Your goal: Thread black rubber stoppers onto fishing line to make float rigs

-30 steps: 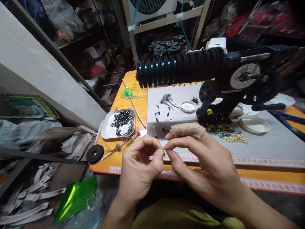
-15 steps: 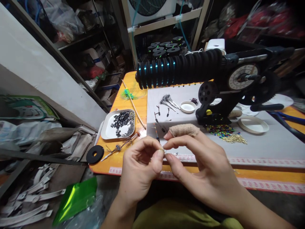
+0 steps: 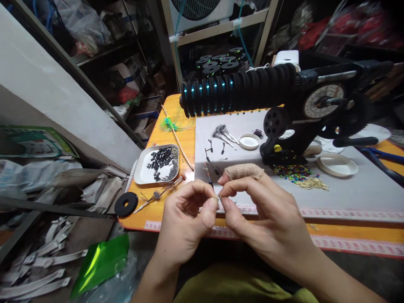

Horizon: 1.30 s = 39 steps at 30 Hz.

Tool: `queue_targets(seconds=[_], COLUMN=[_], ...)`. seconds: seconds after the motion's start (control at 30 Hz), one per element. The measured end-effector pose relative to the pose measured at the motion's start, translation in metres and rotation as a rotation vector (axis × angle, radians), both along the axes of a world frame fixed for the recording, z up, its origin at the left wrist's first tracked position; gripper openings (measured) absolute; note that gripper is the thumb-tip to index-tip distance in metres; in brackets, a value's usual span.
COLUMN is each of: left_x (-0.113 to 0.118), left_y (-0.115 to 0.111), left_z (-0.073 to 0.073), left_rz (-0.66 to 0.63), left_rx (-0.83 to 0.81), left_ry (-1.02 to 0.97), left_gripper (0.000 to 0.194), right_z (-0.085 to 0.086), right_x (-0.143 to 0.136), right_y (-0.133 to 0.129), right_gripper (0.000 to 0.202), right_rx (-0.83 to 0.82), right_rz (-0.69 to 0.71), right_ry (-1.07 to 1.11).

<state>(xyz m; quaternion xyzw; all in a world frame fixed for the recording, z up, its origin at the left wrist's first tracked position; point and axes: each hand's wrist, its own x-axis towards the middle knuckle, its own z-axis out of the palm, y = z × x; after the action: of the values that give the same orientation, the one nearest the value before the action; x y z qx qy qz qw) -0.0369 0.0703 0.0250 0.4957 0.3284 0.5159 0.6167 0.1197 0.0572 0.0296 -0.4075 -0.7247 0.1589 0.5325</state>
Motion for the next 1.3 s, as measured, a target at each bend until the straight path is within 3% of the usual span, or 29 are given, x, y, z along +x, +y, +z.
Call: queue_targets(seconds=[0.33, 0.53, 0.77, 1.03, 1.17, 1.3], left_x=[0.001, 0.002, -0.004, -0.008, -0.008, -0.006], left_y=[-0.001, -0.003, -0.01, -0.013, -0.017, -0.015], left_z=[-0.003, -0.004, -0.006, -0.01, -0.009, -0.008], left_rz=[0.001, 0.084, 0.156, 0.178, 0.15, 0.117], left_rx=[-0.003, 0.078, 0.386, 0.367, 0.336, 0.505], left_ry=[-0.019, 0.063, 0.359, 0.335, 0.434, 0.559], left_gripper=[0.005, 0.006, 0.016, 0.016, 0.021, 0.026], right_z=[-0.002, -0.005, -0.011, -0.014, -0.013, -0.012], right_x=[0.001, 0.001, 0.005, 0.01, 0.01, 0.011], right_y=[-0.002, -0.007, -0.007, -0.015, -0.016, -0.018], right_gripper=[0.023, 0.028, 0.013, 0.014, 0.013, 0.013], right_rx=[0.088, -0.045, -0.207, -0.308, -0.326, -0.343], right_rz=[-0.06, 0.027, 0.039, 0.049, 0.063, 0.09], right_ry=[-0.009, 0.113, 0.203, 0.188, 0.171, 0.149])
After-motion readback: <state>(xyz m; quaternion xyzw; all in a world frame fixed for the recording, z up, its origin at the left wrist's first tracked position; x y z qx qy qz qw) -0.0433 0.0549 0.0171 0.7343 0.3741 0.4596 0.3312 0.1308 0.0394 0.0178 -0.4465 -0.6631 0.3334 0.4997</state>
